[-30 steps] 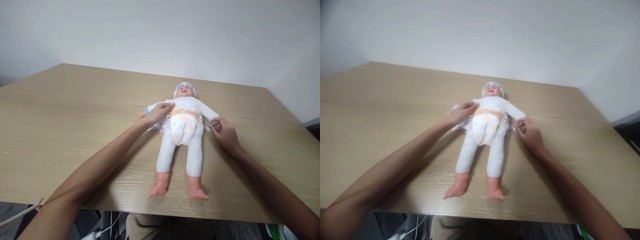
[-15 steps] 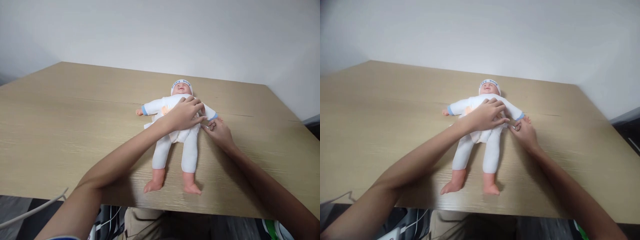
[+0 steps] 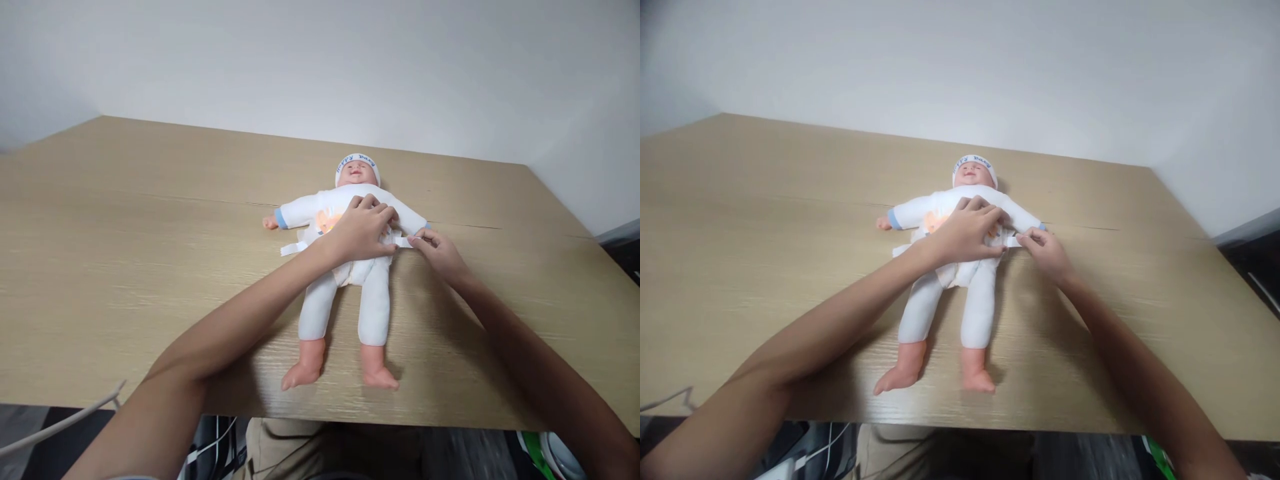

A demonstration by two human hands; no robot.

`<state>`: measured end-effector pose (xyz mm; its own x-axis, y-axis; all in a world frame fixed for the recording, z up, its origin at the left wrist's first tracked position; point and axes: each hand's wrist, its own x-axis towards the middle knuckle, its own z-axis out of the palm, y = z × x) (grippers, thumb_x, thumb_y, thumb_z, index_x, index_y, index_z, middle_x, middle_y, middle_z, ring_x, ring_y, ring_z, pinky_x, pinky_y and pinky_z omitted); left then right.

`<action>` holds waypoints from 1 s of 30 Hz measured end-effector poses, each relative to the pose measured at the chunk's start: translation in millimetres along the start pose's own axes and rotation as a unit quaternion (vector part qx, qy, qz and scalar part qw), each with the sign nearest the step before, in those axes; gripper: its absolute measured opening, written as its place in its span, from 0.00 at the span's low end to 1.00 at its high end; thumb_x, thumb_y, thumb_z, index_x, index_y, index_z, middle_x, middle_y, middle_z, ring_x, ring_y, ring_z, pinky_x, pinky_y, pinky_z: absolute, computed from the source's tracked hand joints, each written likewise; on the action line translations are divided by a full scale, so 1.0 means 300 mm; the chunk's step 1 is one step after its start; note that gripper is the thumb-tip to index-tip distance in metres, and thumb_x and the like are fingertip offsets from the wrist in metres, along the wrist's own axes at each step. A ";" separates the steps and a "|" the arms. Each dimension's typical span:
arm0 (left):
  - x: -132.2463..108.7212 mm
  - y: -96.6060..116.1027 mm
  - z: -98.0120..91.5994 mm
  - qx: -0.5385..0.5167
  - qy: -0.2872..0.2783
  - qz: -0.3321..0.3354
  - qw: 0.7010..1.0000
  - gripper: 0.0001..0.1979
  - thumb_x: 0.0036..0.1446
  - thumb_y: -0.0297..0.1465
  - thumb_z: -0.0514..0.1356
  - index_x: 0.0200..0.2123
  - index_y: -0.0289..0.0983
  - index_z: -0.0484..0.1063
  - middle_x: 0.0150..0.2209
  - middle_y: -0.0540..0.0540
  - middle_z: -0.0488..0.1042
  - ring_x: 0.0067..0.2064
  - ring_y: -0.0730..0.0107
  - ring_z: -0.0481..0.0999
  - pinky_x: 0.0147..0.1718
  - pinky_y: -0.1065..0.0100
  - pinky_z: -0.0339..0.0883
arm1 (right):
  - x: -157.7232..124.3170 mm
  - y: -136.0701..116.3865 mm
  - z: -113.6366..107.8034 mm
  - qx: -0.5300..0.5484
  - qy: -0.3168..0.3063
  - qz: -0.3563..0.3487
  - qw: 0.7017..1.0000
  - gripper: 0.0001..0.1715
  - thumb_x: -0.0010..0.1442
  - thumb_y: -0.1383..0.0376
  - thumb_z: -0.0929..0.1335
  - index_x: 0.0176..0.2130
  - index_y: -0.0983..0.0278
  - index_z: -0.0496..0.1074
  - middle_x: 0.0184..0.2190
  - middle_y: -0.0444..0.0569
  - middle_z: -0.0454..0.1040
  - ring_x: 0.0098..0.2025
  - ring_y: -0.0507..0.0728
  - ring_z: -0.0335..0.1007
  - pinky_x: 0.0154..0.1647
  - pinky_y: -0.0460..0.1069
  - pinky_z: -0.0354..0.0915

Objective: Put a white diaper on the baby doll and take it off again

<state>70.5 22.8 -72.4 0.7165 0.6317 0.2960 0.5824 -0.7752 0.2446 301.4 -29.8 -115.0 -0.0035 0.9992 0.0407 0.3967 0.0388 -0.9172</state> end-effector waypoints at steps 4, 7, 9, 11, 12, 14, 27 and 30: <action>0.000 -0.001 0.002 -0.013 -0.002 -0.006 1.000 0.29 0.60 0.39 0.68 0.62 0.37 0.72 0.58 0.38 0.83 0.60 0.39 0.70 0.61 0.46 0.59 | 0.061 -0.092 0.050 0.045 -0.047 0.016 0.998 0.31 0.55 0.38 0.74 0.25 0.57 0.62 0.21 0.38 0.57 0.26 0.53 0.52 0.30 0.51 0.53; 0.000 -0.002 0.004 -0.016 0.004 -0.008 1.000 0.34 0.60 0.38 0.66 0.67 0.36 0.68 0.57 0.36 0.82 0.61 0.38 0.70 0.61 0.46 0.60 | 0.096 -0.120 0.097 0.048 -0.071 0.006 0.996 0.27 0.54 0.42 0.75 0.26 0.58 0.65 0.22 0.40 0.62 0.28 0.53 0.57 0.30 0.51 0.58; -0.002 0.000 0.003 -0.015 0.008 -0.010 1.000 0.37 0.60 0.38 0.65 0.70 0.35 0.65 0.57 0.35 0.81 0.61 0.38 0.70 0.62 0.46 0.60 | 0.110 -0.118 0.124 0.056 -0.070 0.000 0.996 0.23 0.54 0.45 0.74 0.26 0.58 0.67 0.24 0.41 0.65 0.29 0.54 0.61 0.31 0.51 0.61; -0.003 0.003 0.001 -0.018 0.009 -0.012 1.000 0.39 0.59 0.37 0.65 0.73 0.34 0.63 0.60 0.35 0.80 0.62 0.39 0.70 0.63 0.46 0.59 | 0.119 -0.106 0.147 0.066 -0.056 -0.007 0.996 0.21 0.54 0.46 0.73 0.29 0.59 0.68 0.26 0.42 0.68 0.31 0.54 0.64 0.33 0.51 0.63; -0.004 0.004 -0.002 -0.021 0.009 -0.013 1.000 0.41 0.59 0.36 0.65 0.73 0.34 0.62 0.61 0.35 0.79 0.63 0.39 0.70 0.64 0.46 0.59 | 0.121 -0.098 0.157 0.072 -0.047 -0.011 0.996 0.22 0.55 0.45 0.73 0.30 0.59 0.68 0.27 0.42 0.69 0.32 0.55 0.65 0.35 0.52 0.64; -0.006 0.008 -0.006 -0.029 0.007 -0.016 0.999 0.42 0.57 0.35 0.66 0.74 0.35 0.61 0.63 0.36 0.78 0.63 0.40 0.71 0.65 0.46 0.59 | 0.123 -0.082 0.175 0.085 -0.033 -0.025 0.995 0.24 0.57 0.43 0.73 0.32 0.59 0.68 0.29 0.43 0.70 0.35 0.56 0.67 0.37 0.52 0.66; -0.128 0.010 -0.081 -0.119 0.138 0.007 0.983 0.21 0.70 0.38 0.62 0.64 0.42 0.69 0.64 0.40 0.78 0.65 0.49 0.74 0.68 0.48 0.64 | -0.040 -0.014 0.213 -0.137 0.139 -0.343 0.919 0.23 0.80 0.55 0.60 0.59 0.55 0.79 0.56 0.55 0.81 0.60 0.68 0.75 0.66 0.66 0.67; -0.241 -0.024 -0.069 -0.104 0.204 0.010 0.973 0.15 0.76 0.37 0.56 0.61 0.42 0.70 0.61 0.40 0.80 0.63 0.51 0.76 0.65 0.49 0.66 | -0.038 -0.001 0.205 -0.184 0.122 -0.367 0.904 0.26 0.80 0.59 0.59 0.64 0.56 0.79 0.62 0.54 0.81 0.64 0.67 0.74 0.68 0.66 0.67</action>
<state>6.6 -17.1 -76.3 0.4904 0.5981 0.6338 0.4498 -0.7967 0.4038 244.9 -40.4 -139.6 -0.2053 0.6722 0.7113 0.6484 0.6378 -0.4156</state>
